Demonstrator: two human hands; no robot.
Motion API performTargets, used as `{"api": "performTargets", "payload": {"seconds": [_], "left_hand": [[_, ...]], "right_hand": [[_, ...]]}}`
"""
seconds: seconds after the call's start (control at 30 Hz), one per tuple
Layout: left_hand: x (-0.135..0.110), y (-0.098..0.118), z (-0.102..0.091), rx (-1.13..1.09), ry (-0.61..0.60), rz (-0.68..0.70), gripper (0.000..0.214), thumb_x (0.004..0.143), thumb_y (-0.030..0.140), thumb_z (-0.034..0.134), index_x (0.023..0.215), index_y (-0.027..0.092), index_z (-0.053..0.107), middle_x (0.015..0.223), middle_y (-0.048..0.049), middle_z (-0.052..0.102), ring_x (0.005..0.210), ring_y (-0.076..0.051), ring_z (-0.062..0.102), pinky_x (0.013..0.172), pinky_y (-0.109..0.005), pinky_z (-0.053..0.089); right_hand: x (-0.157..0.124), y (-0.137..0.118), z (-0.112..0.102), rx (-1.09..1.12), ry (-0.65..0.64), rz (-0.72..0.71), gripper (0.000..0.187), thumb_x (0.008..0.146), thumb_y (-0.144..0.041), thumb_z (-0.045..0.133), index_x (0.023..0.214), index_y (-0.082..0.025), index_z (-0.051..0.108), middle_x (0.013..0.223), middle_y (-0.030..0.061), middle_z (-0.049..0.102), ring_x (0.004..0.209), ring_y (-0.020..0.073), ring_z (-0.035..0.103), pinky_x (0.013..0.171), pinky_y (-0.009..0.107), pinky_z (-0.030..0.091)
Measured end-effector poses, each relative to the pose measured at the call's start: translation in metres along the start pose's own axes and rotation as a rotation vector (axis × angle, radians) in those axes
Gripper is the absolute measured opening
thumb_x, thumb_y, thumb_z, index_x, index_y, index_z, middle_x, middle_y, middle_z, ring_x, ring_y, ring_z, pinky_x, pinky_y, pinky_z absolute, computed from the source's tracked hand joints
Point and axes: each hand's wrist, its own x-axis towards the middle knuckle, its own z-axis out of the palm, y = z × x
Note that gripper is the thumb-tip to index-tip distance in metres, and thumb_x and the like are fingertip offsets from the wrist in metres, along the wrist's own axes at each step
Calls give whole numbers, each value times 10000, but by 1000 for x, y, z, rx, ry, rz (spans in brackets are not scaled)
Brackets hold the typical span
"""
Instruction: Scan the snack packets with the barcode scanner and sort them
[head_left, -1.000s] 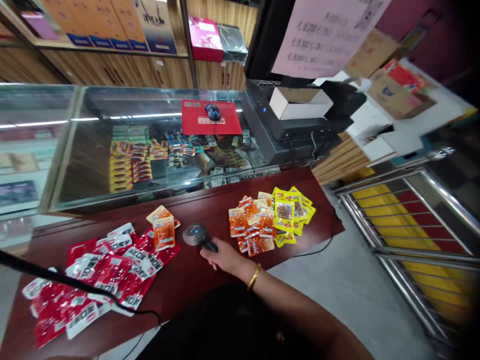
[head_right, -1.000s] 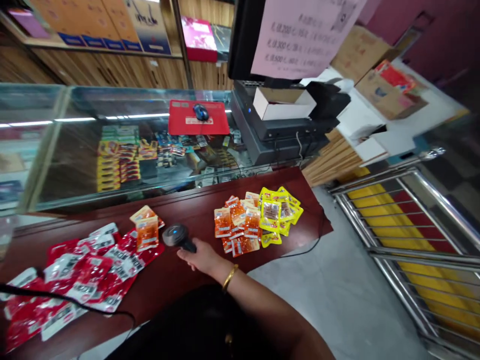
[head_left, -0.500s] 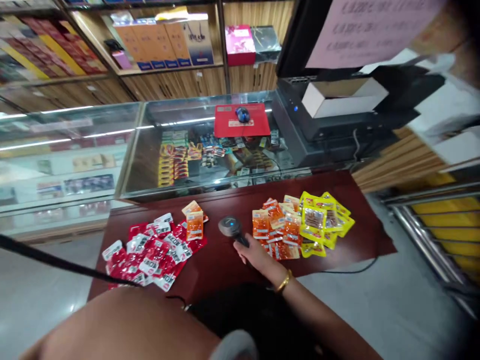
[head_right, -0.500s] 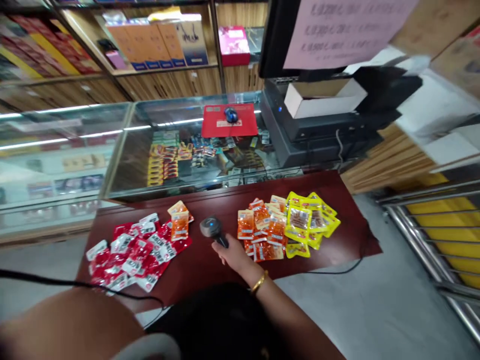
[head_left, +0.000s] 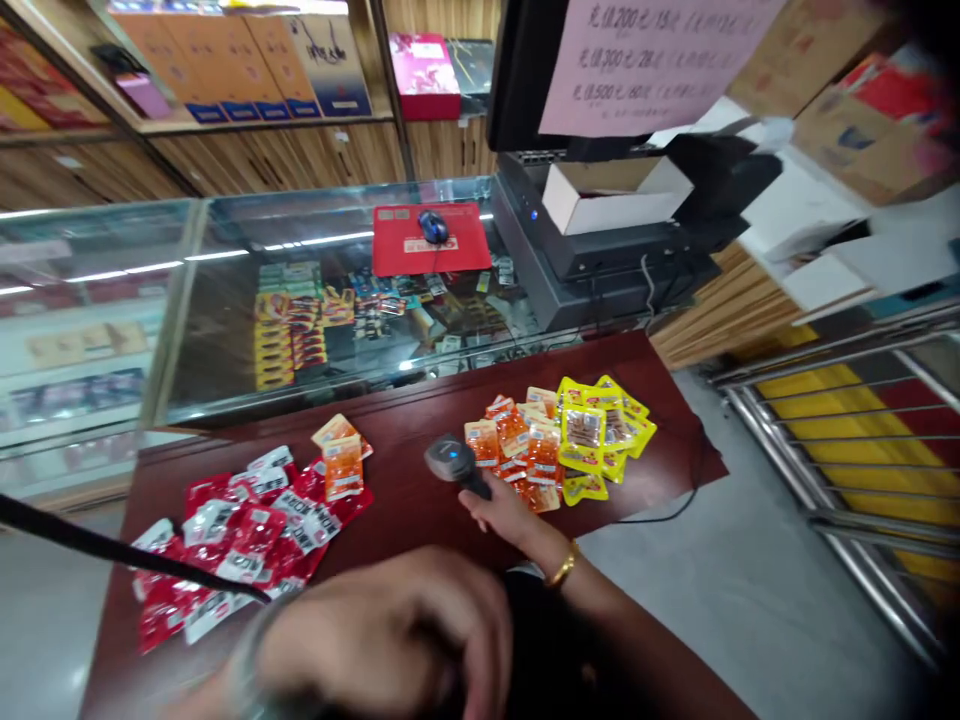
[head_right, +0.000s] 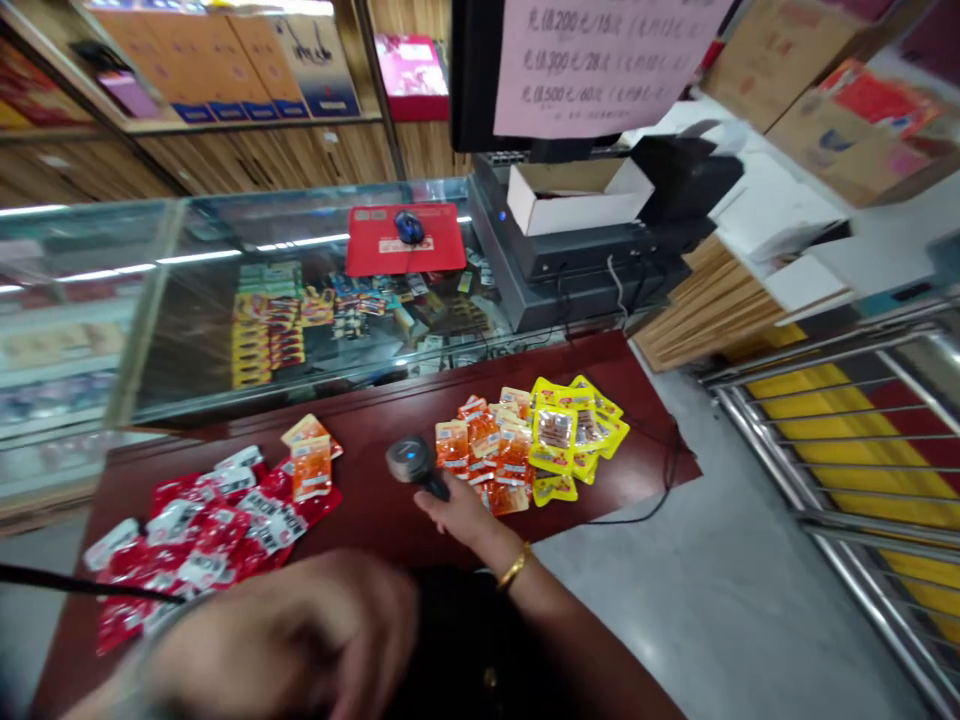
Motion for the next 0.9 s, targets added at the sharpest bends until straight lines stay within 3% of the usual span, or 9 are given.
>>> {"api": "performTargets", "payload": {"seconds": [0.07, 0.1, 0.17, 0.23, 0.3, 0.43, 0.6, 0.73, 0.9], "left_hand": [[36, -26, -25, -9, -77, -98, 207, 680, 387, 622, 763, 202, 667, 711, -44, 639, 654, -160, 582, 611, -283, 468], [53, -45, -38, -49, 15, -125, 205, 685, 358, 607, 766, 172, 636, 719, -34, 627, 620, -130, 557, 594, -255, 448], [82, -85, -60, -66, 377, -176, 251, 741, 370, 546, 867, 157, 584, 776, -38, 620, 641, -129, 564, 579, -242, 437], [107, -119, -75, 128, 800, -322, 333, 762, 416, 560, 960, 149, 545, 857, -73, 633, 731, -176, 609, 623, -276, 458], [126, -137, -83, 434, 971, -326, 492, 732, 461, 651, 1071, 130, 518, 1057, -147, 631, 955, -233, 621, 783, -312, 466], [155, -134, -85, 745, 979, -399, 571, 746, 460, 678, 1171, 147, 460, 1137, -185, 626, 1042, -259, 618, 814, -309, 440], [165, -129, -90, 738, 886, -440, 368, 833, 399, 589, 1114, 173, 514, 944, -119, 697, 843, -217, 666, 678, -269, 418], [141, -147, -104, 653, 873, -338, 204, 798, 320, 639, 946, 182, 615, 910, -69, 709, 826, -175, 651, 684, -239, 426], [86, -166, -121, 411, 975, -275, 239, 746, 234, 707, 969, 165, 655, 878, -59, 715, 790, -154, 642, 702, -232, 457]], "right_hand": [[-6, 4, -11, 8, 81, -3, 412, 782, -496, 649, 1026, -186, 534, 553, -95, 448, 425, 80, 382, 427, 213, 321], [-9, 7, -17, 8, 104, 0, 449, 779, -510, 646, 1066, -185, 531, 548, -94, 452, 421, 87, 393, 424, 216, 319], [-13, 12, -29, 7, 158, -12, 478, 769, -535, 644, 1072, -182, 534, 563, -82, 483, 421, 92, 419, 431, 224, 338], [-17, 15, -39, 3, 184, -25, 459, 777, -544, 634, 1042, -182, 539, 557, -76, 491, 429, 98, 431, 446, 231, 360], [-21, 17, -44, -12, 205, -39, 432, 795, -550, 614, 1011, -183, 541, 538, -71, 501, 433, 103, 441, 453, 233, 362], [-24, 19, -42, -38, 221, -13, 442, 782, -564, 619, 1001, -189, 539, 519, -75, 497, 416, 108, 445, 435, 233, 350], [-23, 26, -31, -11, 192, -12, 458, 779, -591, 612, 982, -191, 518, 561, -76, 503, 411, 93, 430, 432, 227, 348], [-18, 29, -21, -48, 160, -5, 455, 780, -592, 611, 986, -196, 527, 518, -90, 468, 397, 100, 417, 422, 227, 334], [-6, 27, 3, -140, 56, -3, 442, 818, -545, 596, 1071, -188, 537, 522, -90, 470, 408, 104, 432, 432, 225, 345]]}}
